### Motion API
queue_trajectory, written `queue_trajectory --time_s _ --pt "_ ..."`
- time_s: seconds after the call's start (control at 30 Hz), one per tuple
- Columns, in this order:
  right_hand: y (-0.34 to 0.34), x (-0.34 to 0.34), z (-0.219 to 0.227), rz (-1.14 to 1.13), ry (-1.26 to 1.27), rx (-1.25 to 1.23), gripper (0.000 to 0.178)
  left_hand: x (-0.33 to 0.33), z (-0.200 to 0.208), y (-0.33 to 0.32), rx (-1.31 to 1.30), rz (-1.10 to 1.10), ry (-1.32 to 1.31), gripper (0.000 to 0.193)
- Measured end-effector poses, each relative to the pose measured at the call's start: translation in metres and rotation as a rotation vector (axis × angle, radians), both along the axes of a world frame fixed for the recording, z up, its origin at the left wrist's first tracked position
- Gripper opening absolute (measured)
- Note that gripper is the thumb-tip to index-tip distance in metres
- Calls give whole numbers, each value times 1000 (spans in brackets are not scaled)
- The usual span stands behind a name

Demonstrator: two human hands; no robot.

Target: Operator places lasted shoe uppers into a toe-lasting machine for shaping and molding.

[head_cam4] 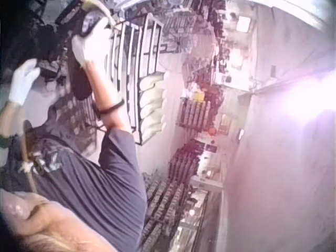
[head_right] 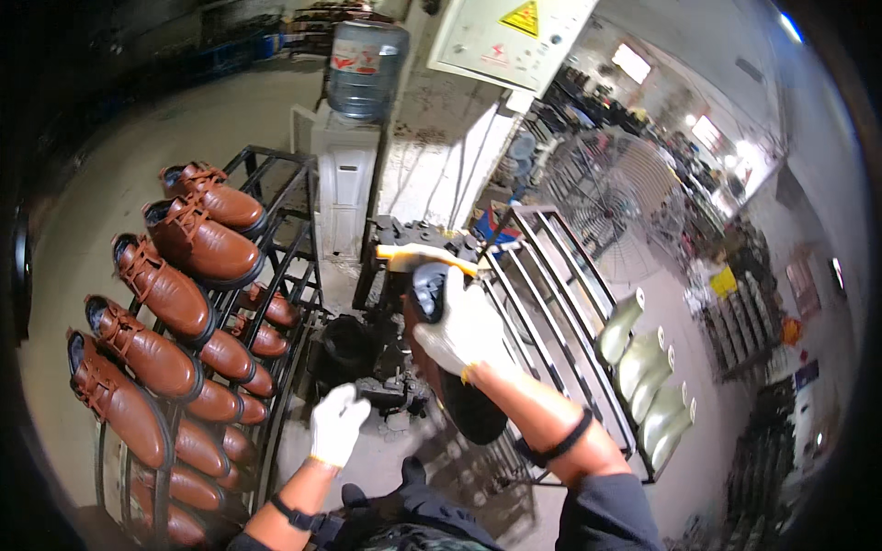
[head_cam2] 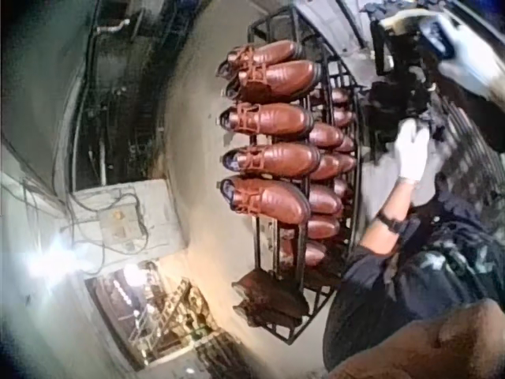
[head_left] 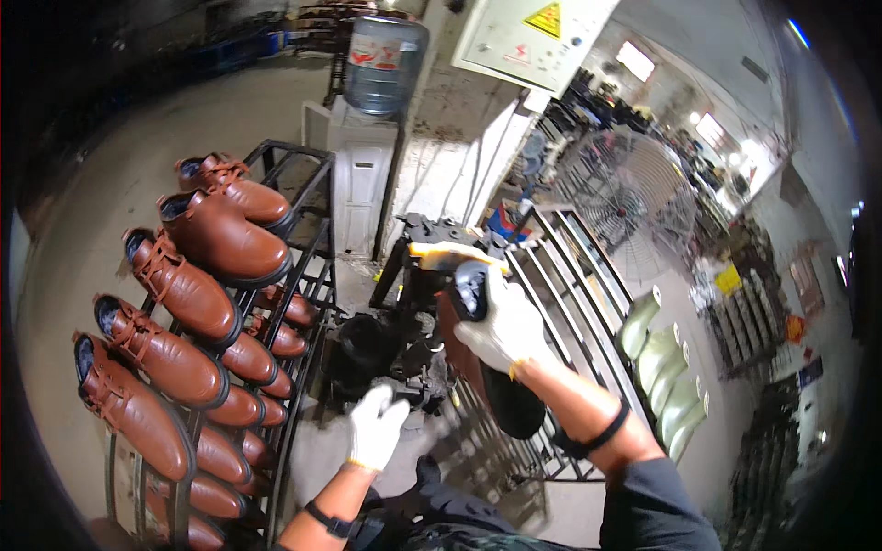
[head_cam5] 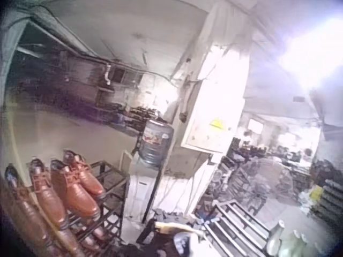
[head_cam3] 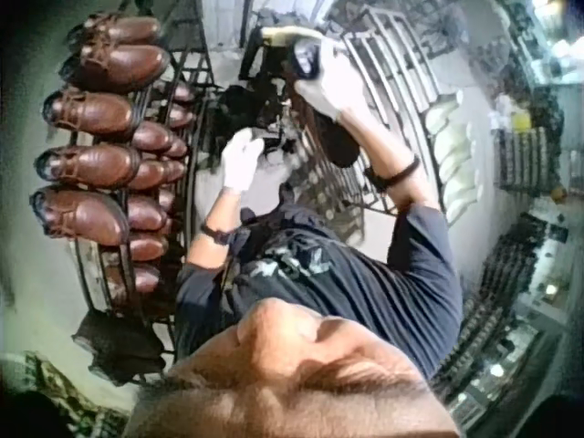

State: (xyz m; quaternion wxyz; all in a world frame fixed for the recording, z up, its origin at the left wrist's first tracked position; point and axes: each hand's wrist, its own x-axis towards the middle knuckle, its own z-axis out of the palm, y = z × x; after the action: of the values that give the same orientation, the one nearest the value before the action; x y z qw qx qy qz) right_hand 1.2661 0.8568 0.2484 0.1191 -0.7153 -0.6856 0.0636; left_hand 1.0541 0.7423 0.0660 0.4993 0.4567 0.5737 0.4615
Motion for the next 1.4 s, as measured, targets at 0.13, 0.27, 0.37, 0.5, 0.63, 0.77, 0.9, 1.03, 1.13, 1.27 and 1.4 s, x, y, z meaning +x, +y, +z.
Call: queue_trajectory --time_s 0.13,0.27,0.37,0.5,0.63,0.77,0.9,1.03,1.13,1.27,1.4 --pt "0 13 8 16 3 -83 104 74 42 69 160 -14 -148 47" --pt "15 85 -15 204 1179 -289 82 130 49 97 340 82 81 53" --pt "14 93 -43 -25 1367 -636 42 137 46 99 157 60 -369 46" --pt "9 74 -50 -101 1564 -517 36 115 60 115 -23 -147 -583 61" --pt "22 77 -53 -138 1665 -512 43 117 63 133 -84 -179 -641 71" --pt "19 82 -56 -81 1673 -467 41 123 62 122 -161 -129 -693 72" --pt "-8 85 -64 34 1633 -406 50 127 55 92 -117 -125 -697 66" --pt "-74 81 -91 21 1636 -281 48 128 40 54 -58 -122 -729 68" --pt "-106 80 -104 15 1176 -173 41 127 15 34 44 -124 -700 78" --pt "-127 57 -152 -90 978 6 35 126 -3 4 166 -119 -632 95" --pt "-140 44 -142 -106 1262 -9 26 95 22 -1 -90 -423 323 96"
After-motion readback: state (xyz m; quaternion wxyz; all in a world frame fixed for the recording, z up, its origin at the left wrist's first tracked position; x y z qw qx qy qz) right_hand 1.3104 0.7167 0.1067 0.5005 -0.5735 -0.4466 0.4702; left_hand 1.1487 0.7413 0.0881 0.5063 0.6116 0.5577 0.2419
